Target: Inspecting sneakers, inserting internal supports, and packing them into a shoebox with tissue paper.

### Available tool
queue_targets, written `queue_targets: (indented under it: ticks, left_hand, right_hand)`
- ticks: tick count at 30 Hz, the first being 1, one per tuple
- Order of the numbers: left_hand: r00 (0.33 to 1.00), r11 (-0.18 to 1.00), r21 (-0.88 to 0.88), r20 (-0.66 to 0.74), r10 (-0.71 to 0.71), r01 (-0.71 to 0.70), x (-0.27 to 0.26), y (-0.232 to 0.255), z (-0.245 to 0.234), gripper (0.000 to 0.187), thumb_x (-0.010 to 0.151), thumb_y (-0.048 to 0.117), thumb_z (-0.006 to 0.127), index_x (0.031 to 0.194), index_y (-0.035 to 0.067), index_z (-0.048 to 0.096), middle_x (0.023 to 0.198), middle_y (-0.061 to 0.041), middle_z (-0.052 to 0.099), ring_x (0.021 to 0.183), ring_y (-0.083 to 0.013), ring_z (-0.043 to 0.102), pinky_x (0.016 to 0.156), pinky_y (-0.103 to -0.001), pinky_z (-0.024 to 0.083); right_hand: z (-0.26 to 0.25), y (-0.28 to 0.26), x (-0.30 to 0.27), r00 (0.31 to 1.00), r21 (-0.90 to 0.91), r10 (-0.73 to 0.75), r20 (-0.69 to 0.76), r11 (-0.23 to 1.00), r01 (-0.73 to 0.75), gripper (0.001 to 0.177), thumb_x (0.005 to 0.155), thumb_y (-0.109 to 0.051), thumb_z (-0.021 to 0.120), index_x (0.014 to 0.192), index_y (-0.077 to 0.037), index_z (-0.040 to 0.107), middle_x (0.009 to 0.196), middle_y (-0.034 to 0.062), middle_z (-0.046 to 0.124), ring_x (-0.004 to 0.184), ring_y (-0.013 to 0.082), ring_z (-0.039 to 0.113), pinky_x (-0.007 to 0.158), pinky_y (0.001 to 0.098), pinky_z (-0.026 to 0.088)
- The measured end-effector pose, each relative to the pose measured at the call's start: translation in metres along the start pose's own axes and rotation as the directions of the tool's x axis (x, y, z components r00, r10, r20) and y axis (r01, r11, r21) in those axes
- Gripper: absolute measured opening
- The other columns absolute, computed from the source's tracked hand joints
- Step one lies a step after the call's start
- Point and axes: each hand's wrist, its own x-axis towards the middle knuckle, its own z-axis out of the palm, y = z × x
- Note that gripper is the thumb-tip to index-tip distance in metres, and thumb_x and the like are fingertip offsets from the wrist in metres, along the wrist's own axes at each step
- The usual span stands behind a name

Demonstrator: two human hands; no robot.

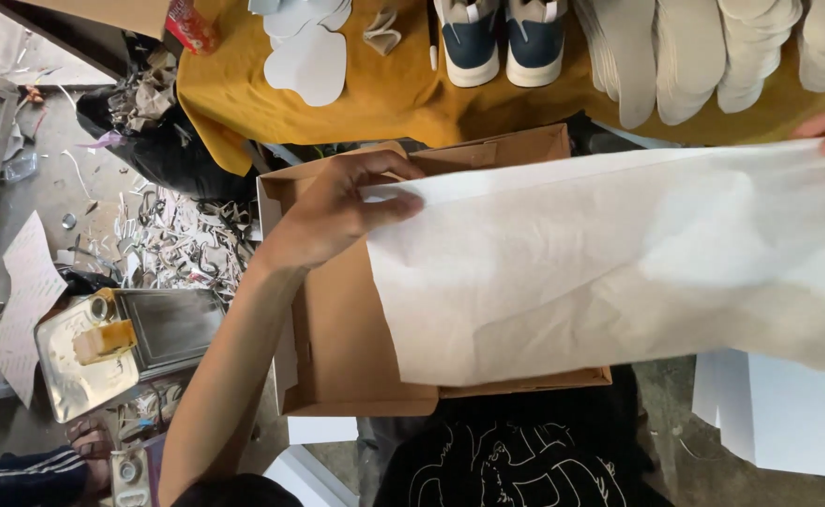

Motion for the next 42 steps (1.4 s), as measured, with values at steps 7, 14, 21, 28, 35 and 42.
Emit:
queue_targets:
  ticks: [7, 14, 21, 28, 35, 42]
  left_hand:
    - [0.987, 0.975, 0.155, -0.026, -0.160, 0.162, 0.016, -0.019, 0.008, 0.021, 0.089, 0.015, 0.070, 0.108, 0.007, 0.065, 0.091, -0.003, 0.073, 0.081, -0.0078, 0.061, 0.054, -0.024, 0.040]
    - [0.979, 0.648, 0.733, -0.154, -0.136, 0.206, 0.029, -0.027, 0.029, 0.040, 0.088, 0.018, 0.061, 0.128, 0.019, 0.060, 0.100, -0.009, 0.072, 0.094, -0.0341, 0.064, 0.075, -0.046, 0.047]
    - [0.974, -0.086, 0.988, -0.107, 0.199, 0.126, 0.045, -0.095, 0.079, 0.108, 0.062, 0.013, 0.073, 0.160, 0.005, 0.028, 0.099, -0.012, 0.064, 0.099, -0.0305, 0.055, 0.076, -0.041, 0.045]
    - [0.965, -0.242, 0.970, 0.070, 0.251, -0.007, -0.013, -0.053, 0.147, 0.118, 0.074, 0.074, 0.068, 0.162, 0.008, 0.028, 0.167, -0.019, 0.029, 0.156, -0.0412, 0.017, 0.128, -0.055, 0.017]
    - [0.936, 0.243, 0.965, 0.008, 0.351, -0.099, -0.064, -0.087, 0.211, 0.058, 0.088, 0.041, 0.064, 0.120, -0.007, 0.065, 0.120, -0.029, 0.066, 0.118, -0.0413, 0.060, 0.115, -0.050, 0.042]
    - [0.872, 0.450, 0.873, -0.357, 0.334, 0.185, -0.036, -0.133, 0.231, 0.040, 0.081, 0.023, 0.060, 0.103, -0.010, 0.066, 0.116, -0.034, 0.067, 0.114, -0.0458, 0.063, 0.108, -0.049, 0.047]
  right_hand:
    - [0.073, -0.211, -0.003, 0.976, 0.090, 0.217, 0.006, 0.972, -0.217, 0.031, 0.100, -0.004, 0.063, 0.130, -0.004, 0.071, 0.119, 0.0131, 0.074, 0.101, 0.0162, 0.060, 0.083, 0.0228, 0.038]
    - [0.090, -0.220, 0.021, 0.895, -0.140, 0.401, 0.196, 0.914, -0.380, 0.042, 0.099, -0.015, 0.061, 0.141, -0.017, 0.066, 0.135, 0.0033, 0.071, 0.120, 0.0175, 0.062, 0.101, 0.0317, 0.040]
    - [0.119, -0.233, -0.017, 0.973, -0.458, -0.143, -0.182, 0.888, 0.045, 0.053, 0.102, -0.017, 0.068, 0.152, 0.000, 0.058, 0.146, 0.0190, 0.057, 0.128, 0.0385, 0.056, 0.100, 0.0471, 0.041]
    - [0.187, -0.322, -0.051, 0.889, -0.368, -0.457, 0.005, 0.826, 0.427, 0.046, 0.093, -0.021, 0.064, 0.133, 0.001, 0.059, 0.144, 0.0159, 0.056, 0.143, 0.0321, 0.046, 0.124, 0.0516, 0.038]
    - [0.240, -0.334, -0.026, 0.768, -0.668, -0.581, 0.267, 0.463, 0.582, 0.054, 0.083, -0.038, 0.072, 0.131, -0.015, 0.062, 0.140, 0.0043, 0.059, 0.140, 0.0271, 0.050, 0.109, 0.0423, 0.047]
    - [0.330, -0.277, 0.007, 0.832, -0.839, -0.396, 0.388, 0.222, 0.497, 0.039, 0.089, -0.029, 0.052, 0.124, -0.016, 0.066, 0.145, 0.0101, 0.058, 0.151, 0.0294, 0.041, 0.115, 0.0532, 0.033]
